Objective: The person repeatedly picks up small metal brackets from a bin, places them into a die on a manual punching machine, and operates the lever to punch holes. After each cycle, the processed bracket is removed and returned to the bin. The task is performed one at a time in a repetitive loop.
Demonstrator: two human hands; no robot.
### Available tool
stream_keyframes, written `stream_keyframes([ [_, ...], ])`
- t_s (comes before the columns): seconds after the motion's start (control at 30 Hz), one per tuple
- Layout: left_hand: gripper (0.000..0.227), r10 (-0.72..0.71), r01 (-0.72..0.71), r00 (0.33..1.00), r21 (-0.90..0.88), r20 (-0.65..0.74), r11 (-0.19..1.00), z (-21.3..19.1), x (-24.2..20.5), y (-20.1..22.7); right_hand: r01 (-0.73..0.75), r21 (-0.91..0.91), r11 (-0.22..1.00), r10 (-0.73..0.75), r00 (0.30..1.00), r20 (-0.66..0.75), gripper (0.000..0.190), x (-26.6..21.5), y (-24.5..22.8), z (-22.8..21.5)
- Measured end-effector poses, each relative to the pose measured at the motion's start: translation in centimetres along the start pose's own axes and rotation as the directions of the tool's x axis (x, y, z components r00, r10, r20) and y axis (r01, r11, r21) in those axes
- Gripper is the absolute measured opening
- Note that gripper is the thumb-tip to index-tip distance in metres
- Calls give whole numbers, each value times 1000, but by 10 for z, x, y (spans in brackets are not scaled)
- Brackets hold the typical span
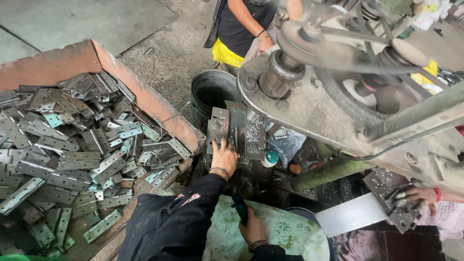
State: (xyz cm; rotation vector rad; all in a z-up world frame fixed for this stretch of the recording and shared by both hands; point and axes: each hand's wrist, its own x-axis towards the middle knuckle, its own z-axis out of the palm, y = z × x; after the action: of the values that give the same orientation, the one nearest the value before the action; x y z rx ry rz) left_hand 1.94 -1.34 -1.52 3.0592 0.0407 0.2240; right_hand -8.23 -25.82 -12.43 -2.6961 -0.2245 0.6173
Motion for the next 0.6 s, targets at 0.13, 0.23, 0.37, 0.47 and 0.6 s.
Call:
stream_keyframes([
  [0.13,31,-25,24,999,-25,-35,999,14,6,6,59,-93,994,-64,997,-50,80,-15,-10,-29],
  [0.23,32,-36,32,997,-63,-70,998,16,21,4,36,-139,990,-47,996,-76,76,-14,-15,-31],
  [0.37,32,-27,24,998,-43,-62,999,18,27,-1,-62,-44,997,61,998,-22,80,-10,-9,0],
  [0.47,32,-18,16,997,-32,-72,999,15,27,-8,-48,-30,998,47,999,-22,82,4,-6,15],
  [0.6,32,-17,15,998,-35,-60,999,12,15,2,-48,-23,999,48,999,-10,79,-6,-3,9],
])
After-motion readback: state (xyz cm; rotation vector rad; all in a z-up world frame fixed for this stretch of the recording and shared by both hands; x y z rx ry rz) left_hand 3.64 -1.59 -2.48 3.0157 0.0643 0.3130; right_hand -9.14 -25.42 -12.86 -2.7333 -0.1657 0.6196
